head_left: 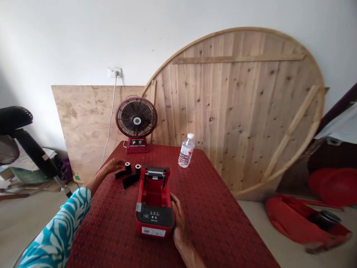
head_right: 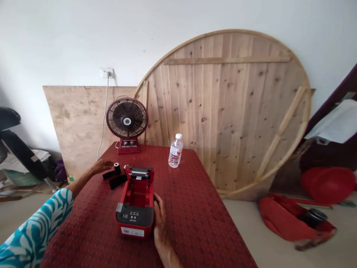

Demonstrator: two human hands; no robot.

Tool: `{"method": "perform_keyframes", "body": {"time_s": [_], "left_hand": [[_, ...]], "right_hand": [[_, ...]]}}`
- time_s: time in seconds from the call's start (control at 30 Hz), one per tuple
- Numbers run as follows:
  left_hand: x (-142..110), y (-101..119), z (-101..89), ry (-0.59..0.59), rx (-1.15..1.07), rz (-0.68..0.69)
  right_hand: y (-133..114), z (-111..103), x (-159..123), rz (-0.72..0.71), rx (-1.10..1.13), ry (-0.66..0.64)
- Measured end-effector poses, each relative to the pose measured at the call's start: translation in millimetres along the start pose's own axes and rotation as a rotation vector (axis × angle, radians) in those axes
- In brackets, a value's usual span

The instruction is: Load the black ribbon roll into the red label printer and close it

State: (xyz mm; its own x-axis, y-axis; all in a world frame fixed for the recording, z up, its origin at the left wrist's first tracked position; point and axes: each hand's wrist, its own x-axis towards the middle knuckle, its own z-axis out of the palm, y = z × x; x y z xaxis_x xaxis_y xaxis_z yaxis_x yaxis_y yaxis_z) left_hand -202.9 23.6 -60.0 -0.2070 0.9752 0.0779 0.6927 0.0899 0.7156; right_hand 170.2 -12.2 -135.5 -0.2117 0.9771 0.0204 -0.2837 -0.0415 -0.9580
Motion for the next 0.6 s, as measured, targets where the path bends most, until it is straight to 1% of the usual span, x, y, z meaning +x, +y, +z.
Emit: {"method": "perform_keyframes", "body": {"time_s": [0.1, 0.17, 0.23, 0.33, 0.4, 0.47, 0.6], "left_hand": [[-2, -1, 4.4, -0.106, -0.072, -0.031], [-1, 2, 9.8, -0.144, -0.117, -0.04], [0, 6, 15.2, -0.146, -0.154, -0.038], [-3, 11, 18.9, -0.093, -0.2, -0.033], [-10, 17, 16.1, -0.047, -0.239, -0.032], [-22, 26, 9.0, -0.017, -0.294, -0.027], [-58, 51, -9.8, -0.026, -0.42, -0.011]], "right_hand": [[-5, 1, -2, 0.013, 0.013, -0.006], [-6, 1, -3, 0.018, 0.014, -0.015], [-4, 0, -3, 0.015, 0.009, -0.028], [1, -1, -1, -0.018, 0.001, -0.028], [2, -1, 0, -0.038, -0.005, -0.014], [1, 1, 0, -0.035, 0.001, 0.003], [-3, 4, 0, -0.013, 0.026, 0.003]]}}
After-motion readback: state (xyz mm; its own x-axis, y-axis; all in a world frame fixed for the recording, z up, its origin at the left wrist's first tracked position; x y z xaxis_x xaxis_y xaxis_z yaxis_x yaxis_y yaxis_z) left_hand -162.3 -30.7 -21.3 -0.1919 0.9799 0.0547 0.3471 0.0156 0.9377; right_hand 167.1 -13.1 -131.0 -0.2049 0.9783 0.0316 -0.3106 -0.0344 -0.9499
